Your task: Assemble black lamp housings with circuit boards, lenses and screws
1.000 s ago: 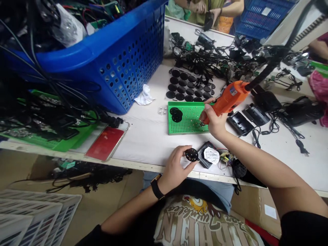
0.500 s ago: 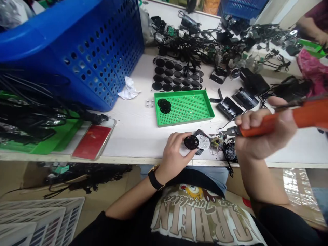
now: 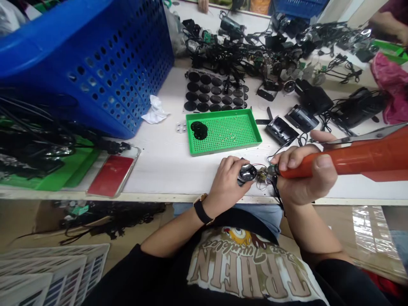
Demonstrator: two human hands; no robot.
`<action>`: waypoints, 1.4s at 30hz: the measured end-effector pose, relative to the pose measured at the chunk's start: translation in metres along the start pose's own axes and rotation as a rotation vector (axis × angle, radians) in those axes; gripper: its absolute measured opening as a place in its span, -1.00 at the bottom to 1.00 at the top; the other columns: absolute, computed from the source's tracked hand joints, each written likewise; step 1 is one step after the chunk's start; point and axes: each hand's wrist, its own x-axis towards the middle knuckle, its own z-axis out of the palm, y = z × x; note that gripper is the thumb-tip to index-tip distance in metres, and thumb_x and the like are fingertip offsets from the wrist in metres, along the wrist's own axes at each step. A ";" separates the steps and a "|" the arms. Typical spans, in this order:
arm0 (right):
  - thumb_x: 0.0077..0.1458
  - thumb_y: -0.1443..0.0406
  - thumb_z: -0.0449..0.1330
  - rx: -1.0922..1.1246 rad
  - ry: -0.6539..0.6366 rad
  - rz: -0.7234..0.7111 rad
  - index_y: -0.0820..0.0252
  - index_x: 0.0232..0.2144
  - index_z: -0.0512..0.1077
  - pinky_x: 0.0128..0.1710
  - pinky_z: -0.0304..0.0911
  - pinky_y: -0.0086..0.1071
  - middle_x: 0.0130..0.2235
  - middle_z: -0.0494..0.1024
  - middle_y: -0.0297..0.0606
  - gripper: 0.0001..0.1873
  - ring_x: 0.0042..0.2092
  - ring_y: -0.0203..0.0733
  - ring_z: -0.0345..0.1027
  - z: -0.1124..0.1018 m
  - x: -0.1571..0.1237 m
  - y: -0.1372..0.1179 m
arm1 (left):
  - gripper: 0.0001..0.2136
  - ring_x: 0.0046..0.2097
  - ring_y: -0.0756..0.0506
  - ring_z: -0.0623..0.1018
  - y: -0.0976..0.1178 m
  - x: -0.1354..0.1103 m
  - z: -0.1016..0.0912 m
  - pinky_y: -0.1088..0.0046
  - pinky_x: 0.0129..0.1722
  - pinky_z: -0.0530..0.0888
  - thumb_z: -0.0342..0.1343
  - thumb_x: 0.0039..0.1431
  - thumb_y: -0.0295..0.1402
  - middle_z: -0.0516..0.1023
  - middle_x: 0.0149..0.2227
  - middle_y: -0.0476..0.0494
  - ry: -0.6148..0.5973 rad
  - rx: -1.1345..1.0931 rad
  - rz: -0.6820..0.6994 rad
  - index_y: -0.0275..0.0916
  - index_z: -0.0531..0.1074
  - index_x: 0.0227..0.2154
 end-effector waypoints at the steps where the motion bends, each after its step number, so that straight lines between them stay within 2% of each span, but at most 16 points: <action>1: 0.16 0.12 0.30 0.038 -0.003 -0.003 0.04 -0.22 0.52 -0.53 0.45 -0.31 -0.60 0.29 -0.52 -0.81 -0.63 -0.30 0.21 0.001 0.000 0.002 | -0.55 0.09 -0.24 0.50 0.000 0.000 0.000 0.12 0.13 0.51 0.40 0.11 -0.49 0.47 -0.03 -0.18 0.005 -0.002 -0.001 -0.18 0.44 0.05; 4: 0.15 0.20 0.33 0.105 -0.022 -0.018 0.06 -0.35 0.52 -0.54 0.46 -0.35 -0.60 0.35 -0.50 -0.90 -0.62 -0.32 0.25 0.004 -0.002 0.008 | -0.54 0.08 -0.24 0.52 0.000 0.000 0.000 0.13 0.13 0.52 0.41 0.09 -0.50 0.46 -0.04 -0.18 0.006 -0.015 -0.002 -0.20 0.44 0.04; 7: 0.16 0.22 0.32 0.114 -0.049 -0.012 0.07 -0.48 0.44 -0.54 0.47 -0.36 -0.59 0.35 -0.48 -0.80 -0.61 -0.32 0.27 0.005 -0.003 0.011 | -0.56 0.06 -0.23 0.53 -0.001 0.001 0.001 0.14 0.11 0.53 0.41 0.09 -0.50 0.46 -0.05 -0.17 0.001 -0.034 -0.005 -0.21 0.45 0.02; 16: 0.13 0.19 0.33 0.068 -0.075 -0.009 0.05 -0.54 0.36 -0.60 0.34 -0.35 -0.61 0.30 -0.47 -0.72 -0.64 -0.32 0.21 0.010 -0.004 0.012 | -0.52 0.03 -0.22 0.54 -0.006 0.002 0.004 0.14 0.07 0.55 0.43 0.04 -0.53 0.45 -0.07 -0.14 0.025 -0.086 -0.010 -0.17 0.43 0.01; 24: 0.17 0.15 0.28 -0.020 -0.118 0.000 0.06 -0.39 0.45 -0.58 0.34 -0.36 -0.60 0.29 -0.49 -0.84 -0.63 -0.32 0.20 0.008 -0.004 0.012 | -0.55 0.00 -0.21 0.55 -0.007 0.002 0.005 0.13 0.05 0.56 0.44 0.07 -0.48 0.47 -0.07 -0.14 0.052 -0.097 0.008 -0.19 0.44 0.00; 31: 0.22 0.22 0.26 0.010 -0.173 -0.002 0.08 -0.39 0.46 -0.54 0.43 -0.34 -0.58 0.35 -0.49 -0.86 -0.61 -0.32 0.27 0.009 -0.003 0.011 | -0.53 0.00 -0.21 0.54 -0.009 0.001 0.007 0.14 0.03 0.56 0.46 0.06 -0.47 0.47 -0.08 -0.14 0.072 -0.091 0.035 -0.18 0.42 0.00; 34: 0.23 0.22 0.28 0.022 -0.199 -0.003 0.08 -0.24 0.51 -0.55 0.44 -0.35 -0.57 0.38 -0.51 -0.91 -0.62 -0.31 0.28 0.010 -0.003 0.011 | -0.54 0.00 -0.21 0.54 -0.009 0.000 0.007 0.14 0.03 0.55 0.44 0.07 -0.48 0.46 -0.08 -0.13 0.071 -0.099 0.033 -0.17 0.41 0.00; 37: 0.24 0.24 0.31 0.001 -0.231 -0.006 0.07 -0.10 0.50 -0.59 0.38 -0.38 -0.57 0.41 -0.54 -0.82 -0.63 -0.31 0.30 0.011 -0.003 0.013 | -0.54 0.01 -0.20 0.54 -0.009 -0.001 0.006 0.14 0.03 0.55 0.42 0.08 -0.49 0.45 -0.08 -0.12 0.061 -0.124 0.012 -0.14 0.41 0.00; 42: 0.28 0.27 0.32 -0.079 -0.301 0.037 0.05 -0.14 0.43 -0.58 0.34 -0.40 -0.57 0.41 -0.56 -0.85 -0.62 -0.33 0.32 0.009 -0.003 0.015 | -0.57 0.01 -0.20 0.53 -0.008 0.000 0.005 0.15 0.04 0.54 0.40 0.09 -0.50 0.46 -0.08 -0.12 0.042 -0.134 -0.020 -0.15 0.42 -0.01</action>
